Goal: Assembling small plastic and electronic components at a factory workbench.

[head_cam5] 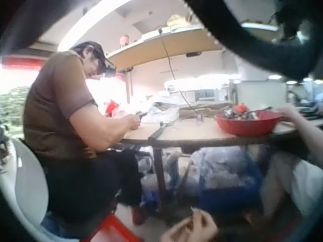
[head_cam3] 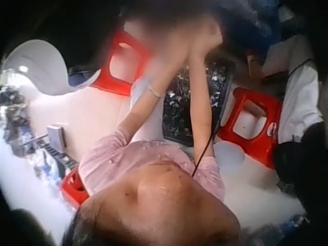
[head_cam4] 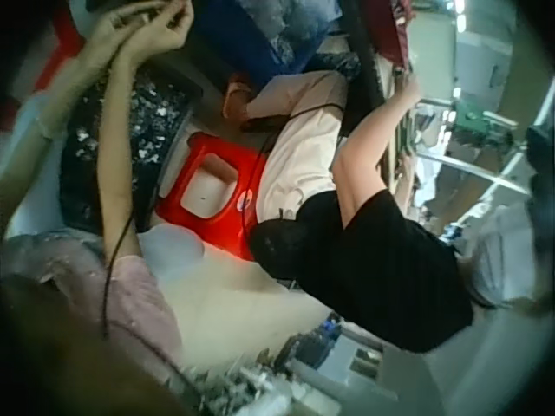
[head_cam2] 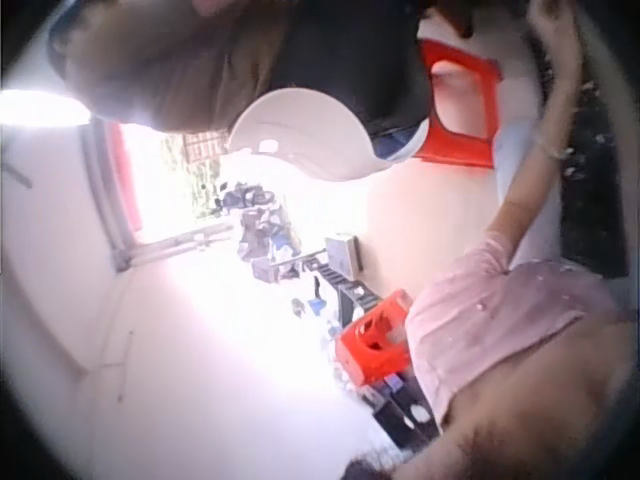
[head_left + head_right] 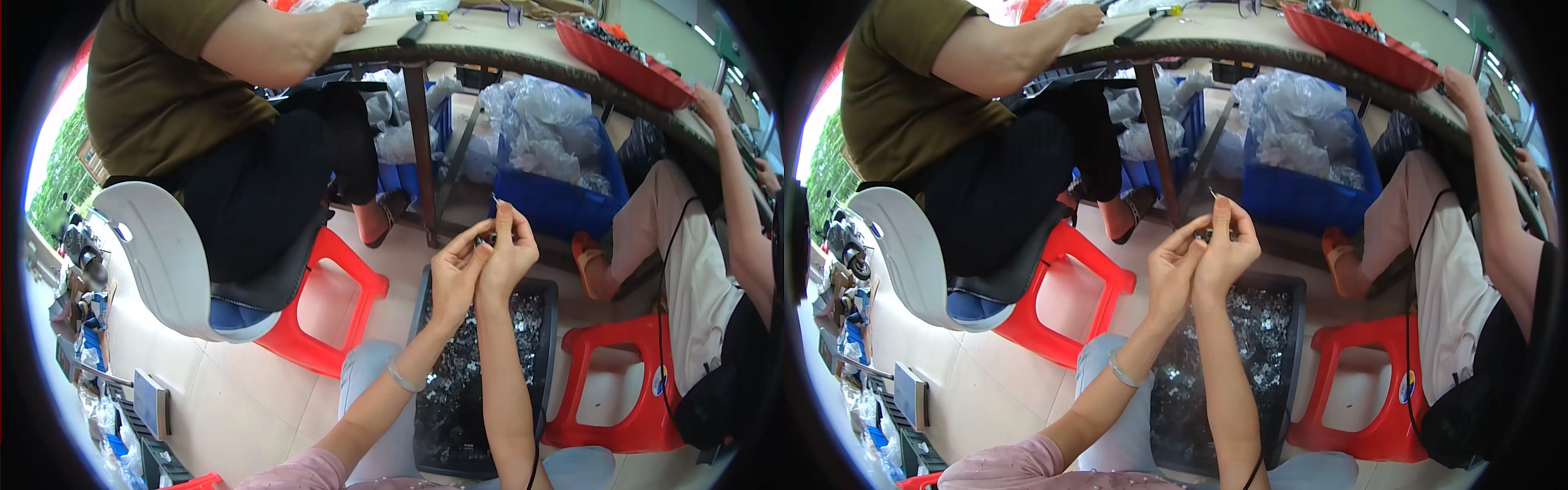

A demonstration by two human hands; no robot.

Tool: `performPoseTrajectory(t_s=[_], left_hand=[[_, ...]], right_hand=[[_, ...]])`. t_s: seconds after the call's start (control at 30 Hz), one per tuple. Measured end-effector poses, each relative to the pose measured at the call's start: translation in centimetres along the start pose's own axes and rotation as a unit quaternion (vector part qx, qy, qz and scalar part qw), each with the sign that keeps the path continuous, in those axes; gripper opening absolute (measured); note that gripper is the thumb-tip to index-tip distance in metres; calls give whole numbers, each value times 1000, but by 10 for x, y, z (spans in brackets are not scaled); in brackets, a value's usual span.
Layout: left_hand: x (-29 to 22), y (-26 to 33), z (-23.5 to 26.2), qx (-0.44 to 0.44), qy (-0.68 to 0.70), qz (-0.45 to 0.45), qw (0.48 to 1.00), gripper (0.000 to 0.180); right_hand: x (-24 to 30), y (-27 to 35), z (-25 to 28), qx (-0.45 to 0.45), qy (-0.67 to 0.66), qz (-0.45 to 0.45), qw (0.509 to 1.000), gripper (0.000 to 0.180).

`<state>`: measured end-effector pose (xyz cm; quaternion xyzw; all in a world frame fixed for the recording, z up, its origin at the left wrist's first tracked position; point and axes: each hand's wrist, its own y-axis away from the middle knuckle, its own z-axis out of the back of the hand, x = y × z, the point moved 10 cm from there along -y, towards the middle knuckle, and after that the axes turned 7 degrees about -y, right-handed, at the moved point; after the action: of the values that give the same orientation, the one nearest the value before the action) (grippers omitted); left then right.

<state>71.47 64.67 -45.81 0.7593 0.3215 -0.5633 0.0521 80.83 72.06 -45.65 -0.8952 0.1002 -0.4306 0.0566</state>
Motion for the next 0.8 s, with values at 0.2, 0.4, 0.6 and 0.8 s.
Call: performPoseTrajectory(t_s=[0.2, 0.4, 0.6, 0.8], left_hand=[[-3, -51, 21, -16, 74, 21, 997, 36], [-15, -63, 30, 11, 98, -8, 995, 47], [-16, -60, 33, 17, 46, -43, 998, 40], [-12, -56, 29, 23, 53, -37, 998, 29]], right_hand=[[9, -30, -60, 48, -67, 9, 997, 20], [19, -40, -52, 196, 28, 23, 980, 17], [33, -25, -64, 241, 107, 123, 957, 15], [38, -15, -61, 226, 188, 187, 937, 14]])
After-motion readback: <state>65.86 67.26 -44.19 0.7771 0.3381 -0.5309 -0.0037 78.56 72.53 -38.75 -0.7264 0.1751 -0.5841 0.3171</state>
